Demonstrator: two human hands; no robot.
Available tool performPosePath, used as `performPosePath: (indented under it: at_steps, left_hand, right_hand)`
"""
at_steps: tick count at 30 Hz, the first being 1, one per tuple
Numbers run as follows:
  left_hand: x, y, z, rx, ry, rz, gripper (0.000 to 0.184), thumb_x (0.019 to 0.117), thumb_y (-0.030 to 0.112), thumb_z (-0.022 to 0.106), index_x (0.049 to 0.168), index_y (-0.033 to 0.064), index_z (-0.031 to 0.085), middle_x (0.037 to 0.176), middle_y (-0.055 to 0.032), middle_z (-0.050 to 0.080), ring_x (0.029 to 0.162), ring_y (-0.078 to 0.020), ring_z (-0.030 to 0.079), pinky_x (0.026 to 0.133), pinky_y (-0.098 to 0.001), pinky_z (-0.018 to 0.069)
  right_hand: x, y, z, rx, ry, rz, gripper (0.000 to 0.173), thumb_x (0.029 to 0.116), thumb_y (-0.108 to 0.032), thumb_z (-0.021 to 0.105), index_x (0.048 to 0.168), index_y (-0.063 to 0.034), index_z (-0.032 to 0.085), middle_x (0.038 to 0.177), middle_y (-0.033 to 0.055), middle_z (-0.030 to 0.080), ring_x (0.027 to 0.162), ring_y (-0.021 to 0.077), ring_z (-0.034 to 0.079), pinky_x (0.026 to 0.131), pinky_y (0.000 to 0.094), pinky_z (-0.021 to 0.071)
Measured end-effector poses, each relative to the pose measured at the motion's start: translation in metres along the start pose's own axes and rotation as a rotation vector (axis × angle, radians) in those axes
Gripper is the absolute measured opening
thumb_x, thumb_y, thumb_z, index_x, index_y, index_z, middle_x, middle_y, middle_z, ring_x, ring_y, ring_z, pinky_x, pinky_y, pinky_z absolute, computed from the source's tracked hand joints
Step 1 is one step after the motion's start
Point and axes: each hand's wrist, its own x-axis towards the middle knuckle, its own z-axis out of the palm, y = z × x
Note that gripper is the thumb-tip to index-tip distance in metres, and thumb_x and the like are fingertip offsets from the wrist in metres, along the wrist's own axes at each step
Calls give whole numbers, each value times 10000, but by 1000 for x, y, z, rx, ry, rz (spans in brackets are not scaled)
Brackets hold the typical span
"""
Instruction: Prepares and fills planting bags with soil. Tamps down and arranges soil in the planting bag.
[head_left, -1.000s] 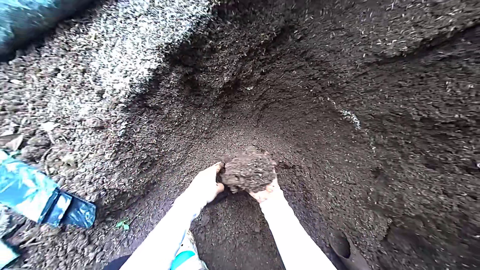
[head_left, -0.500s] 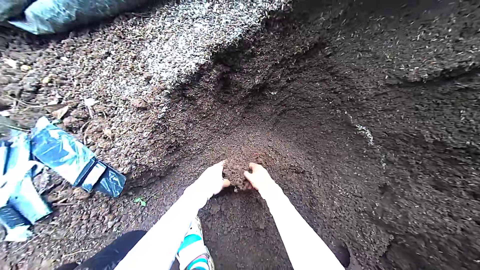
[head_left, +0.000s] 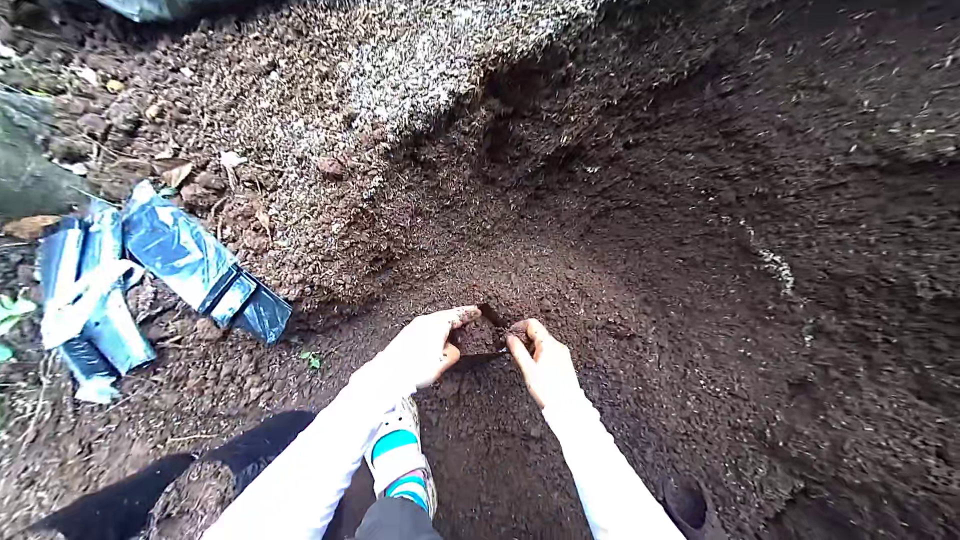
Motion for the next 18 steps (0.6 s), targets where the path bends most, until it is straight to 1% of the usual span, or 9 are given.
performPosePath:
  at_steps: [2,6,7,8,10,11,13,15,18]
  left_hand:
    - [9,-3,-4,110,66,-36,441,946,127,652,1385,109,612,1253,-146,667,1121,-313,634,951,-551,497]
    - [43,4,-3,443,153,-86,696,914,531,724,1435,102,552,1401,-175,569,1319,-415,503,961,-625,457]
    - [55,7,-1,483,130,-73,688,941,539,688,1450,100,540,1391,-185,575,1306,-418,519,949,-613,474]
    - [67,9,0,514,98,-57,638,983,509,647,1457,97,538,1364,-200,592,1271,-424,554,934,-607,492]
    - [89,11,2,548,-8,-29,441,1066,351,555,1434,108,571,1309,-218,636,1198,-427,628,917,-611,525]
    - [95,11,2,529,-69,-13,377,1088,269,506,1419,112,596,1301,-220,652,1202,-429,634,940,-626,516]
    - [94,10,9,465,-115,75,338,1100,245,478,1375,123,631,1251,-222,682,1192,-438,641,957,-650,503]
    - [76,7,23,392,-105,154,334,1101,284,470,1350,143,642,1208,-214,699,1158,-437,659,931,-656,515]
    - [28,9,47,321,-173,177,339,1122,249,403,1375,118,587,1218,-232,671,1131,-456,658,900,-649,517]
  right_hand:
    - [4,6,-1,-32,-65,19,422,1061,-318,554,1407,-78,584,1396,201,600,1251,310,620,1064,477,489]
    - [-5,-7,-12,-177,97,-93,542,1005,-263,609,1532,-196,504,1678,295,128,1490,497,309,1165,560,385]
    - [-6,-12,-13,-208,143,-163,530,995,-250,602,1514,-168,531,1669,304,164,1502,503,286,1190,565,350]
    - [-6,-16,-13,-220,166,-240,475,998,-233,584,1458,-113,586,1628,287,303,1486,460,350,1198,536,356]
    - [-4,-27,-9,-233,50,-322,383,1049,-222,503,1350,-42,658,1470,190,565,1401,300,516,1185,412,403]
    - [-5,-34,-6,-247,-46,-323,384,1067,-222,467,1331,-26,666,1422,162,615,1370,256,553,1179,376,409]
    - [-14,-44,-2,-289,-208,-266,423,1094,-239,424,1388,-7,620,1459,168,588,1399,251,530,1200,369,381]
    - [-34,-49,5,-322,-288,-181,535,1099,-330,426,1512,7,478,1586,199,443,1504,270,396,1251,378,297]
    - [-73,-30,34,-367,-274,-161,884,1016,-571,515,1550,107,328,1637,309,277,1564,371,242,1280,425,218]
